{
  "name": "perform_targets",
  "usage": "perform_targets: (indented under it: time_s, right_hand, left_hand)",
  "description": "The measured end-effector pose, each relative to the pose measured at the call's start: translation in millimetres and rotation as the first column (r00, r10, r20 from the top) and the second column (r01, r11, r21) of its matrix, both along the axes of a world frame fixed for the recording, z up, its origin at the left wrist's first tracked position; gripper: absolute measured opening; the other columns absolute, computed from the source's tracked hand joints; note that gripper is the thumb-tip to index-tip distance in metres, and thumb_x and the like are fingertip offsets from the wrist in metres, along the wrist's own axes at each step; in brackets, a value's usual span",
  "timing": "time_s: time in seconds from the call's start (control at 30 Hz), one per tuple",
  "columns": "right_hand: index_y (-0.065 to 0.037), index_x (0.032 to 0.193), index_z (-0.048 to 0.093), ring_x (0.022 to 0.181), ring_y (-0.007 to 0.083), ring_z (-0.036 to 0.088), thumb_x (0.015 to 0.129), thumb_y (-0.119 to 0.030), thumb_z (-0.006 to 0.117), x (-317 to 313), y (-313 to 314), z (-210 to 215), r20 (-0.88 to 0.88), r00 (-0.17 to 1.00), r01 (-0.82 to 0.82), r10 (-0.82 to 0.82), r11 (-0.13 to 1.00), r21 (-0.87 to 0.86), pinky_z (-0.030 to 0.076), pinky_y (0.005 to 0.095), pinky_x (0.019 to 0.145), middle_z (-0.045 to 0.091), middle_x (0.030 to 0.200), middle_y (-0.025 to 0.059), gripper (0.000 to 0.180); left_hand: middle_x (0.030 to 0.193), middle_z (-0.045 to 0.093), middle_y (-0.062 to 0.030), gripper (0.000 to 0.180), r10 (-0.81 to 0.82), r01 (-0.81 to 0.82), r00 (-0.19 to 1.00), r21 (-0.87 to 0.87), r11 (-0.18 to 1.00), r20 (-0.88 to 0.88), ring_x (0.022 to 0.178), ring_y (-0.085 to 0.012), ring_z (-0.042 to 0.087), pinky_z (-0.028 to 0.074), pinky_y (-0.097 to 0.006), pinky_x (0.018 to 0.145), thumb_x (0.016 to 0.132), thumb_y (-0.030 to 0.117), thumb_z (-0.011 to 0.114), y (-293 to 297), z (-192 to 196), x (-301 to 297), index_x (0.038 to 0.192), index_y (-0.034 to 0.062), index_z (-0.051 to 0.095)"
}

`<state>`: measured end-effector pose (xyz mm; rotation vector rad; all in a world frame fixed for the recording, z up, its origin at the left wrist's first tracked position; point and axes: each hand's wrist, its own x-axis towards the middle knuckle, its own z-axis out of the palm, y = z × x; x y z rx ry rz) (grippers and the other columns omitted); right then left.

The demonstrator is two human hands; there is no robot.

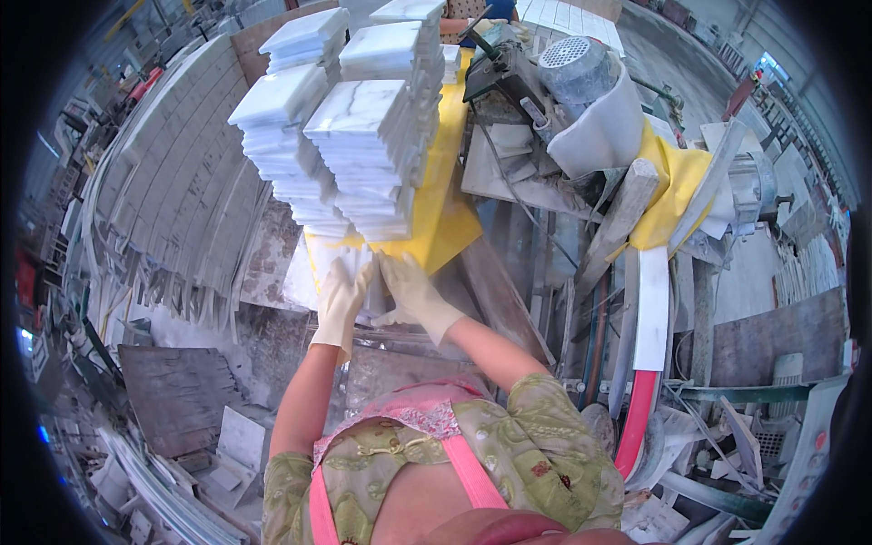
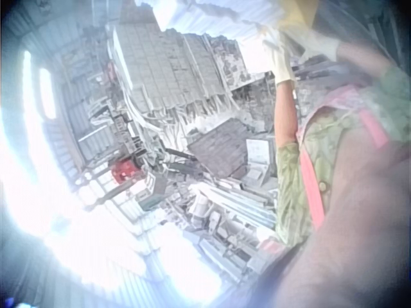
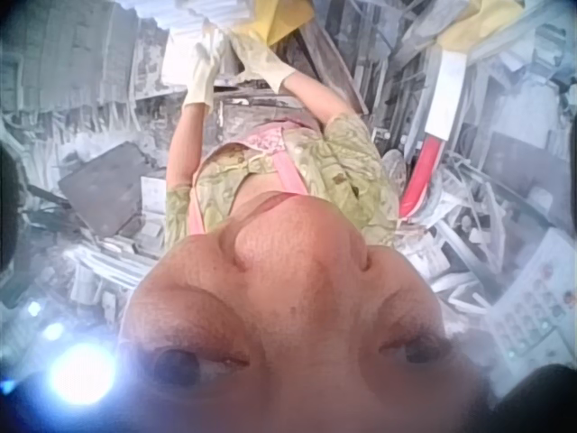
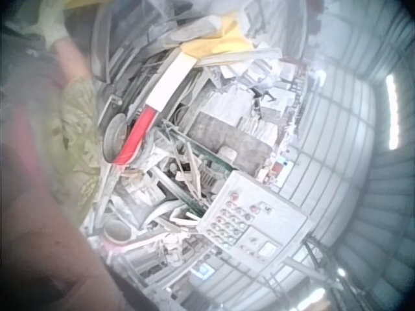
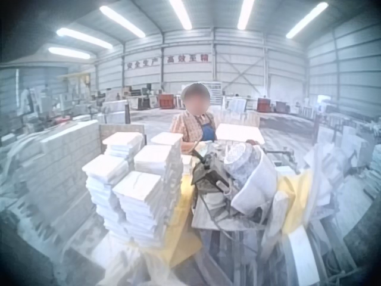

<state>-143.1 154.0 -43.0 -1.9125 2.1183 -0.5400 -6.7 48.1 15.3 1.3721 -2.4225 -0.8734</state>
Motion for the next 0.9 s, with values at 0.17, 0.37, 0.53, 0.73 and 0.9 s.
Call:
perform_targets:
  time_s: [0.17, 0.37, 0.53, 0.73, 0.9]
  right_hand:
    - [0.015, 0.156, 0.012, 0.145, 0.0327, 0.039, 0.058, -0.077, 0.079, -5, -5, 5, 0.128, 0.992, -0.010, 0.001, 0.998, 0.069, 0.020, 0.0412, 0.124, 0.042, 0.152, 0.0261, 0.150]
    - [0.015, 0.156, 0.007, 0.142, 0.0355, 0.040, 0.054, -0.079, 0.079, -2, -7, 2, 0.079, 0.997, -0.003, -0.004, 0.996, 0.089, 0.024, 0.0380, 0.122, 0.042, 0.153, 0.0260, 0.156]
    - [0.012, 0.158, 0.003, 0.145, 0.0394, 0.035, 0.054, -0.072, 0.085, 0, -7, 9, 0.102, 0.995, 0.000, -0.011, 0.994, 0.110, 0.026, 0.0391, 0.123, 0.038, 0.155, 0.0260, 0.156]
    - [0.007, 0.160, 0.001, 0.147, 0.0406, 0.032, 0.053, -0.062, 0.090, -9, -8, 24, 0.287, 0.956, -0.002, -0.056, 0.980, 0.197, 0.027, 0.0401, 0.123, 0.034, 0.158, 0.0258, 0.156]
    - [-0.002, 0.162, -0.001, 0.141, 0.0434, 0.040, 0.056, -0.052, 0.093, 12, -7, 9, 0.336, 0.929, 0.119, -0.154, 0.985, 0.122, 0.040, 0.0455, 0.114, 0.039, 0.150, 0.0303, 0.150]
  left_hand:
    - [0.125, 0.062, -0.0337, 0.078, -0.026, 0.027, 0.999, -0.024, 0.999, 0.038, 0.119, -0.0465, 0.060, 0.047, -0.049, 0.098, 0.093, 0.060, 0.059, -2, -2, 0, 0.135, -0.0057, 0.050]
    - [0.124, 0.062, -0.0345, 0.077, -0.006, 0.005, 1.000, -0.038, 0.999, -0.009, 0.118, -0.0472, 0.060, 0.048, -0.050, 0.098, 0.093, 0.060, 0.059, 1, -2, 1, 0.133, -0.0055, 0.050]
    - [0.120, 0.064, -0.0345, 0.077, -0.017, 0.017, 1.000, -0.047, 0.999, 0.013, 0.114, -0.0483, 0.062, 0.049, -0.051, 0.095, 0.093, 0.061, 0.058, -3, -6, 0, 0.131, -0.0058, 0.051]
    - [0.117, 0.066, -0.0346, 0.079, -0.024, 0.024, 1.000, -0.088, 0.996, -0.003, 0.111, -0.0488, 0.063, 0.049, -0.051, 0.094, 0.093, 0.063, 0.058, -5, -11, 1, 0.130, -0.0063, 0.051]
    - [0.116, 0.066, -0.0349, 0.076, -0.019, 0.019, 1.000, -0.104, 0.994, -0.005, 0.112, -0.0486, 0.063, 0.049, -0.051, 0.094, 0.094, 0.061, 0.057, -4, -13, 2, 0.128, -0.0064, 0.052]
